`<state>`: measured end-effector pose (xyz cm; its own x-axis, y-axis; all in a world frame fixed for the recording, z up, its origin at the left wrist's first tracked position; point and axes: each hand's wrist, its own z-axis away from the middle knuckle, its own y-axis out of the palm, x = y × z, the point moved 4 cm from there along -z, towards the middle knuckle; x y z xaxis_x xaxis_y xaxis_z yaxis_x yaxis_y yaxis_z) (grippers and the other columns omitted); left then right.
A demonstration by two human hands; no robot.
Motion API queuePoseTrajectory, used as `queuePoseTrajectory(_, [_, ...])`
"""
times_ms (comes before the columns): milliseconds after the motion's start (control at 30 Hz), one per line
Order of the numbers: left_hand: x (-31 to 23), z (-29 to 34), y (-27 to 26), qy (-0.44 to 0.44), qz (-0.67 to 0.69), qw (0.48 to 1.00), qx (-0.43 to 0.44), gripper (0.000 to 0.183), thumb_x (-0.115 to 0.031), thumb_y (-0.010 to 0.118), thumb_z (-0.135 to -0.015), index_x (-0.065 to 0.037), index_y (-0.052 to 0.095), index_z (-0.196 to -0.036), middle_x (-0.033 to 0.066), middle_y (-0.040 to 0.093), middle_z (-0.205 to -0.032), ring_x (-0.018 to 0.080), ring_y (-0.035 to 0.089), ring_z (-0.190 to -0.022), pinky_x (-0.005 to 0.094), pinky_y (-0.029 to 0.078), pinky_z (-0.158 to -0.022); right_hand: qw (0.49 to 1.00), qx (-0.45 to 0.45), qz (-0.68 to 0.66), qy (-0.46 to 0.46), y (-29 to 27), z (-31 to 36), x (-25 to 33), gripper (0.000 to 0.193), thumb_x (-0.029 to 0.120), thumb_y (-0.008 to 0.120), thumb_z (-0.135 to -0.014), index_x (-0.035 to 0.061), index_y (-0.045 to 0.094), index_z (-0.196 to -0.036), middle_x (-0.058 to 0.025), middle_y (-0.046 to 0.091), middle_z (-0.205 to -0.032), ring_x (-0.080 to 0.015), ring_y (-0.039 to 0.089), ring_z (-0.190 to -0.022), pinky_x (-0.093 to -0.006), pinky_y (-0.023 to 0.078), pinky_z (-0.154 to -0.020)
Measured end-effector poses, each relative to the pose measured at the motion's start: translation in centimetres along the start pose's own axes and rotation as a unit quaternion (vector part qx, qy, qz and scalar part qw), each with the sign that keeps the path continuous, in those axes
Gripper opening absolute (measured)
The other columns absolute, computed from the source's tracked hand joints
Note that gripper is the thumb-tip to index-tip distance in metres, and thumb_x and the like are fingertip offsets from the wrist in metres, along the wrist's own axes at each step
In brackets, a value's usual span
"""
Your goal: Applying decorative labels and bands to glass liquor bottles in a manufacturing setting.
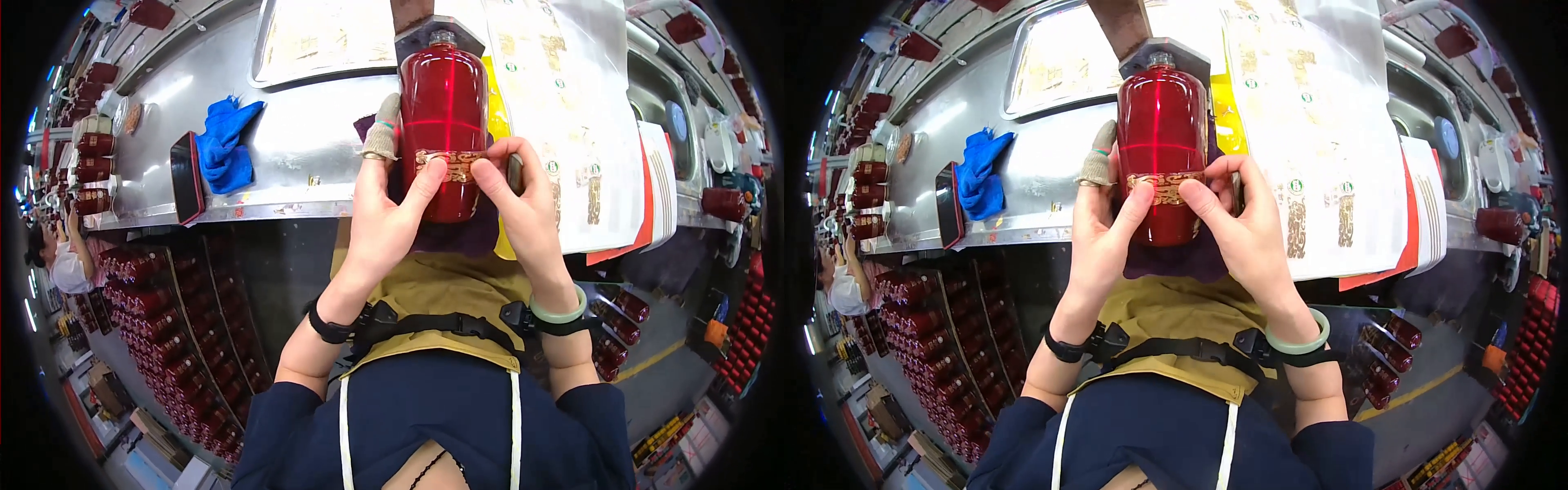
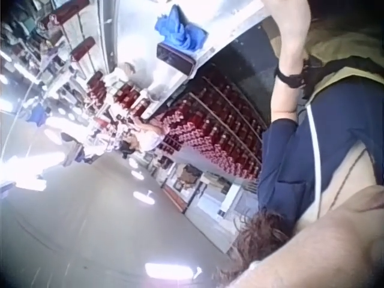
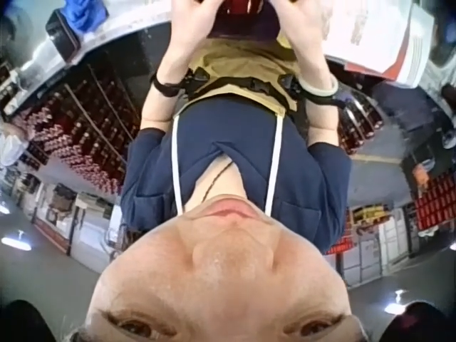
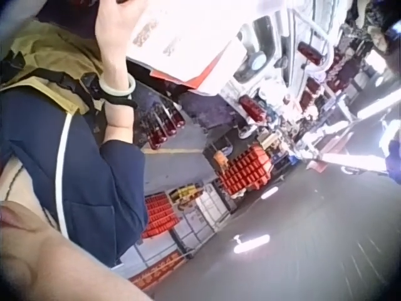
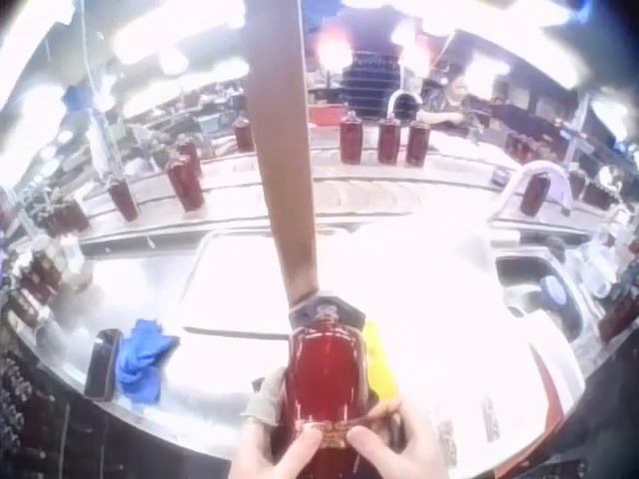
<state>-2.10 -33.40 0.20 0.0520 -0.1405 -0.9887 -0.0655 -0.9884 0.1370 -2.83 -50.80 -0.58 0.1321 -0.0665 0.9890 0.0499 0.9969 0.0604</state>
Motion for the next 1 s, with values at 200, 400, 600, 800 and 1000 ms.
queuePoseTrajectory(200, [0.3, 0.3, 0.2, -0.059, 0.037, 0.997, 0.019, 0.068, -0.009, 0.057, -0.106, -0.002, 0.021, -0.164, 0.0149, 0.038, -0.162, 0.0223, 0.043, -0.146, 0.0377, 0.036, -0.120, 0.999, 0.000, 0.008, 0.032, 0.2, -0.2, 0.0, 0.030, 0.021, 0.081, -0.094, 0.0066, 0.057, -0.103, 0.0068, 0.048, -0.085, -0.0028, 0.039, -0.075, -0.0192, 0.035, -0.066])
queuePoseTrajectory(400, [0.2, 0.0, 0.2, -0.035, 0.062, 0.997, -0.015, 0.063, -0.016, 0.058, -0.107, 0.001, 0.029, -0.161, 0.0148, 0.049, -0.153, 0.0184, 0.051, -0.134, 0.0341, 0.042, -0.113, 0.999, -0.004, 0.020, 0.035, 0.3, -0.1, 0.0, 0.030, 0.021, 0.081, -0.094, 0.0068, 0.056, -0.105, 0.0068, 0.049, -0.085, -0.0027, 0.041, -0.076, -0.0191, 0.036, -0.067])
queuePoseTrajectory(600, [0.9, 0.1, 0.0, -0.040, 0.100, 0.994, -0.007, 0.059, -0.016, 0.052, -0.109, 0.001, 0.029, -0.161, 0.0145, 0.047, -0.155, 0.0181, 0.048, -0.137, 0.0340, 0.040, -0.115, 0.999, 0.004, 0.025, 0.036, 0.1, 0.2, 0.6, 0.029, 0.019, 0.077, -0.096, 0.0047, 0.057, -0.111, 0.0055, 0.051, -0.088, -0.0033, 0.043, -0.078, -0.0192, 0.039, -0.070])
queuePoseTrajectory(800, [0.4, 1.1, -1.7, 0.172, -0.198, 0.964, 0.045, 0.075, -0.041, 0.059, -0.103, 0.004, 0.035, -0.158, 0.0267, 0.026, -0.167, 0.0364, 0.035, -0.152, 0.0447, 0.029, -0.123, 0.999, -0.006, -0.023, 0.029, -2.1, 1.3, 1.1, 0.031, 0.011, 0.054, -0.106, 0.0003, 0.052, -0.136, -0.0013, 0.055, -0.109, -0.0065, 0.048, -0.099, -0.0229, 0.040, -0.090])
queuePoseTrajectory(1000, [1.9, 2.3, -2.3, 0.145, -0.300, 0.942, 0.032, 0.084, -0.014, 0.089, -0.072, -0.001, 0.055, -0.147, 0.0253, 0.045, -0.158, 0.0416, 0.055, -0.135, 0.0493, 0.045, -0.112, 0.999, -0.035, -0.003, -0.031, -2.3, 1.7, 0.7, 0.026, 0.003, 0.062, -0.102, -0.0047, 0.057, -0.127, -0.0080, 0.063, -0.118, -0.0128, 0.060, -0.111, -0.0271, 0.047, -0.099])
